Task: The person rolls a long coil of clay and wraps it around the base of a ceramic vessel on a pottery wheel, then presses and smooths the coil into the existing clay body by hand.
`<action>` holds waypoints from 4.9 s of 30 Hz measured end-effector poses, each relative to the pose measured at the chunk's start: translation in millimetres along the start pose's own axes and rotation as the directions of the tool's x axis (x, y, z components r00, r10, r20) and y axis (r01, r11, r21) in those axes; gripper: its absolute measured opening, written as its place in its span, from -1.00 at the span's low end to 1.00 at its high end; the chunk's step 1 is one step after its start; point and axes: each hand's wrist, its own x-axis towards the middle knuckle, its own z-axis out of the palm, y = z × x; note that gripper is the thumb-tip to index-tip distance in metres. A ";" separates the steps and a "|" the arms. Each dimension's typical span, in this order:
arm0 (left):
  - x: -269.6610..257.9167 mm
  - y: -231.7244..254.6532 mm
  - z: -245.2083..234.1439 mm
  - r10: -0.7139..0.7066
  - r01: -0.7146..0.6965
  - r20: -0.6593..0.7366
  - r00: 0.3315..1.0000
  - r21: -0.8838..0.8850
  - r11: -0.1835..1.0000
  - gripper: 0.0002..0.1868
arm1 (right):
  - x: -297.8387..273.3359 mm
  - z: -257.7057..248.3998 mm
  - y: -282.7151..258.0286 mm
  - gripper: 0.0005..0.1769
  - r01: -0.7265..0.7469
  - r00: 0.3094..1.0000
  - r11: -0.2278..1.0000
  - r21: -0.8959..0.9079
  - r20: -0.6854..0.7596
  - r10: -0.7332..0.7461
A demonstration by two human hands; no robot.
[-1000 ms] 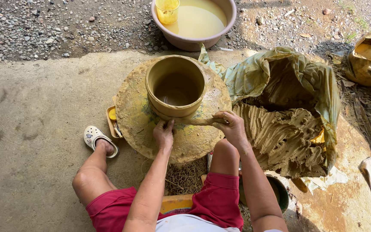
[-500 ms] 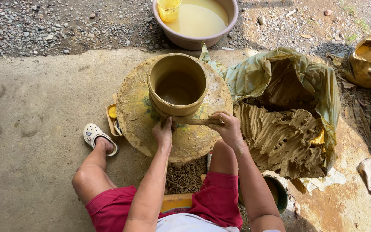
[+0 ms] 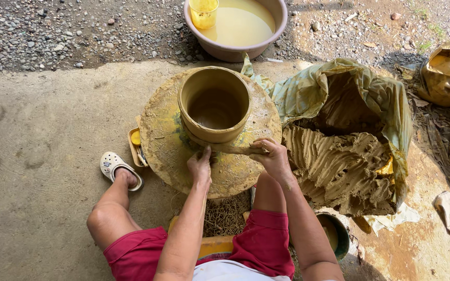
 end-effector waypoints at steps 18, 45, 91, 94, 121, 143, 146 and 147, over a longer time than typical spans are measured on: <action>-13.2 -11.2 28.4 0.048 -0.048 0.002 0.999 -0.025 0.999 -0.74 | 1.6 -2.2 1.2 -0.68 0.041 0.998 0.994 -0.102 -0.032 -0.045; -14.4 -51.0 59.3 0.129 -0.123 -0.084 0.988 0.080 0.989 -0.73 | 20.4 -15.8 25.8 -0.63 0.032 0.995 0.997 -0.068 -0.089 -0.038; -3.8 -28.3 3.5 0.009 -0.013 0.084 0.996 0.041 0.999 -0.83 | 5.6 21.7 3.4 -0.63 0.073 0.997 0.970 -0.232 -0.013 -0.078; -0.1 -40.7 4.2 0.077 -0.078 0.062 0.995 0.024 0.997 -0.83 | 6.7 23.2 7.4 -0.62 0.068 0.997 0.958 -0.278 -0.006 -0.073; -20.4 -44.8 41.8 0.096 -0.097 -0.046 0.994 -0.025 0.995 -0.68 | 25.3 12.9 21.9 -0.60 0.064 0.998 0.967 -0.245 0.042 -0.055; -34.0 -46.5 90.9 0.089 -0.103 -0.086 0.992 -0.177 0.979 -0.67 | 43.8 0.6 35.6 -0.65 -0.034 0.999 0.995 -0.098 0.039 0.038; -27.2 -61.7 89.7 -0.022 -0.005 -0.168 0.986 -0.159 0.987 -0.67 | 43.3 0.4 38.4 -0.63 -0.010 0.999 0.992 -0.123 0.031 0.014; -26.5 -67.3 88.6 0.023 -0.042 -0.154 0.988 -0.122 0.992 -0.67 | 46.1 -0.1 39.3 -0.62 -0.002 1.000 0.992 -0.127 0.025 0.005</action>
